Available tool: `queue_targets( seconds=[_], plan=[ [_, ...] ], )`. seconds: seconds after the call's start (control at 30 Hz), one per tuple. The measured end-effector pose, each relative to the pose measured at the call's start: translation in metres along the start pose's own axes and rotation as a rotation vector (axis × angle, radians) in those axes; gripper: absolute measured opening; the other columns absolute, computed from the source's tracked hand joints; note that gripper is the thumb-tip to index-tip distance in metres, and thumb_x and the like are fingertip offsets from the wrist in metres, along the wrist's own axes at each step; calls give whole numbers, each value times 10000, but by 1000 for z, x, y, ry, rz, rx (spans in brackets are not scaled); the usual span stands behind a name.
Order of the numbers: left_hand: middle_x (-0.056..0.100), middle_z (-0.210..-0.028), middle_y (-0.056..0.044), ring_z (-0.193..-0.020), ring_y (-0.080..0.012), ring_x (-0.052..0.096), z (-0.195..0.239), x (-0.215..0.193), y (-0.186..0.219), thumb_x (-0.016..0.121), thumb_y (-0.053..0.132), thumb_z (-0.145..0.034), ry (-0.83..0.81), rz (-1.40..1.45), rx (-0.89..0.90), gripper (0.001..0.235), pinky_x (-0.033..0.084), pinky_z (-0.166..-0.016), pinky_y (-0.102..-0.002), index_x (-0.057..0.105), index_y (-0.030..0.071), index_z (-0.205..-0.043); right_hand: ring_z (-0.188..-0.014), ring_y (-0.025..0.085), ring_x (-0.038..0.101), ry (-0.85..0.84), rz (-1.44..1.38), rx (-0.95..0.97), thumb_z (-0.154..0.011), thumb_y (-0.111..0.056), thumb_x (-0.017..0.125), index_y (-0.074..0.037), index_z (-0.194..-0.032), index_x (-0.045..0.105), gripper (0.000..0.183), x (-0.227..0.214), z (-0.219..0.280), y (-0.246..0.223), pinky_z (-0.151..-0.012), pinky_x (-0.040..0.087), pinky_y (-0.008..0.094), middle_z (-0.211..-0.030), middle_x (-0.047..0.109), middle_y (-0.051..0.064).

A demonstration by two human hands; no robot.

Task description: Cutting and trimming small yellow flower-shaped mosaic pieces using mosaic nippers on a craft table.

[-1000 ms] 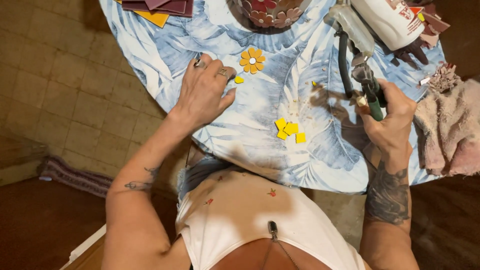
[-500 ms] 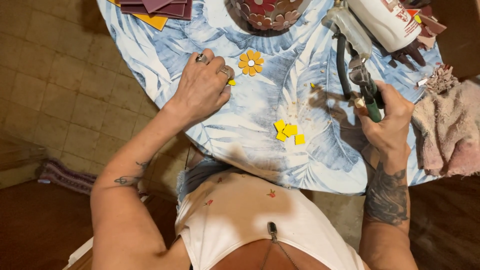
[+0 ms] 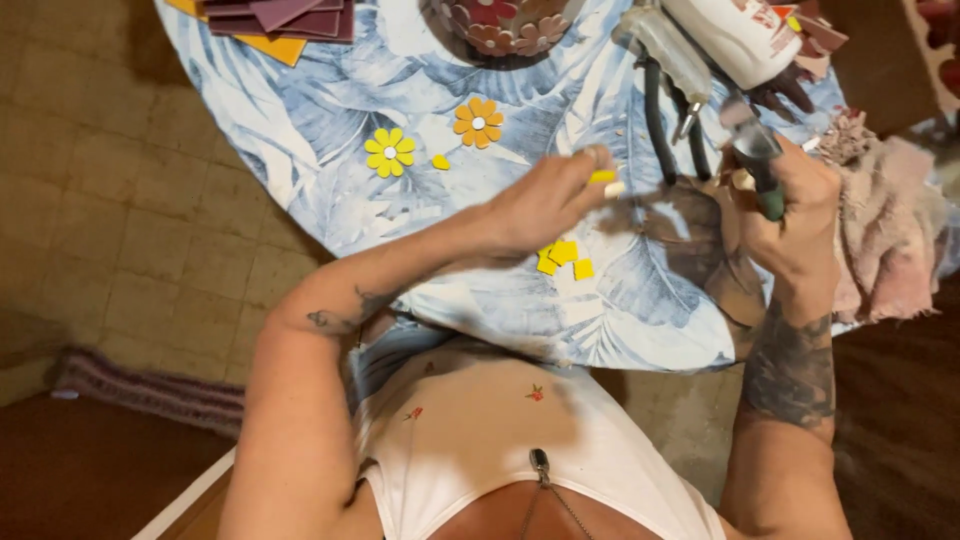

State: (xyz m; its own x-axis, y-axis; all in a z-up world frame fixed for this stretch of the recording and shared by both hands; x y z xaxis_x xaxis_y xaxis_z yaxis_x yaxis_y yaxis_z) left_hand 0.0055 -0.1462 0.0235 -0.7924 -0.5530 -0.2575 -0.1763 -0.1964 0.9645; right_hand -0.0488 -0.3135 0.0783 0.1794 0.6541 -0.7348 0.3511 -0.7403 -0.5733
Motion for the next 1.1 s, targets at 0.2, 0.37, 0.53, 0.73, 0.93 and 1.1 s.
queue_targets(
  seconds=[0.2, 0.37, 0.53, 0.73, 0.93, 1.1],
  plan=[
    [458, -900, -28, -860, -155, 449, -26, -12, -6, 555, 256, -781, 230, -140, 272, 137, 393, -817, -334, 605, 128, -789, -459, 137, 429, 27, 36, 16, -833, -74, 394, -31, -736, 544, 183, 13, 7, 48, -395, 337, 274, -618, 523, 58],
    [487, -681, -63, -617, -197, 553, -9, -44, -1, 649, 229, -750, 418, -34, 354, 126, 463, -598, -279, 658, 146, -844, -533, 232, 470, 36, -19, 239, -755, -114, 569, -60, -832, 578, 95, 19, 12, 48, -536, 381, 340, -571, 490, 123],
    [585, -553, -56, -489, -86, 568, 0, -51, 5, 660, 110, -704, 555, 298, 89, 168, 470, -404, -182, 650, 70, -867, -637, 347, 570, 6, 35, 257, -631, -65, 584, -68, -890, 594, 260, 28, 10, 44, -582, 435, 372, -651, 555, 162],
    [630, -644, -138, -556, -117, 612, 2, -51, 1, 597, 83, -775, 564, 456, 69, 167, 532, -477, -206, 625, -9, -911, -708, 379, 584, -49, 60, 186, -677, -65, 568, -39, -933, 581, 258, 37, 13, 44, -607, 467, 406, -745, 591, 182],
    [610, -608, -115, -494, -69, 561, 1, -45, 6, 566, 35, -788, 524, 488, 75, 145, 493, -402, -158, 596, -31, -914, -690, 338, 595, -58, 96, 175, -680, -121, 604, -48, -928, 586, 259, 38, 15, 41, -597, 474, 369, -724, 589, 155],
    [625, -648, -110, -497, -58, 563, 1, -42, 2, 549, 81, -811, 508, 500, 42, 132, 479, -406, -142, 557, -27, -885, -697, 350, 591, -81, 137, 154, -696, -127, 602, -34, -948, 582, 269, 41, 16, 44, -597, 475, 390, -731, 583, 165]
  ],
)
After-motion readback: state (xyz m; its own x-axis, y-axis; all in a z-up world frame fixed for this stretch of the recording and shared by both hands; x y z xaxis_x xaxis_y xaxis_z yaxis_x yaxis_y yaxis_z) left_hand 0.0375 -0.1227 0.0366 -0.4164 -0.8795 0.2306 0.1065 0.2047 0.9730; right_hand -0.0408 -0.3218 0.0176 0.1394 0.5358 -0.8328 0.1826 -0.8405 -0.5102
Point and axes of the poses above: each hand's wrist, its own z-axis away from the middle knuckle, its own x-axis out of the palm, y = z × x, the point moved 5 cm from there along -z, towards the middle knuckle
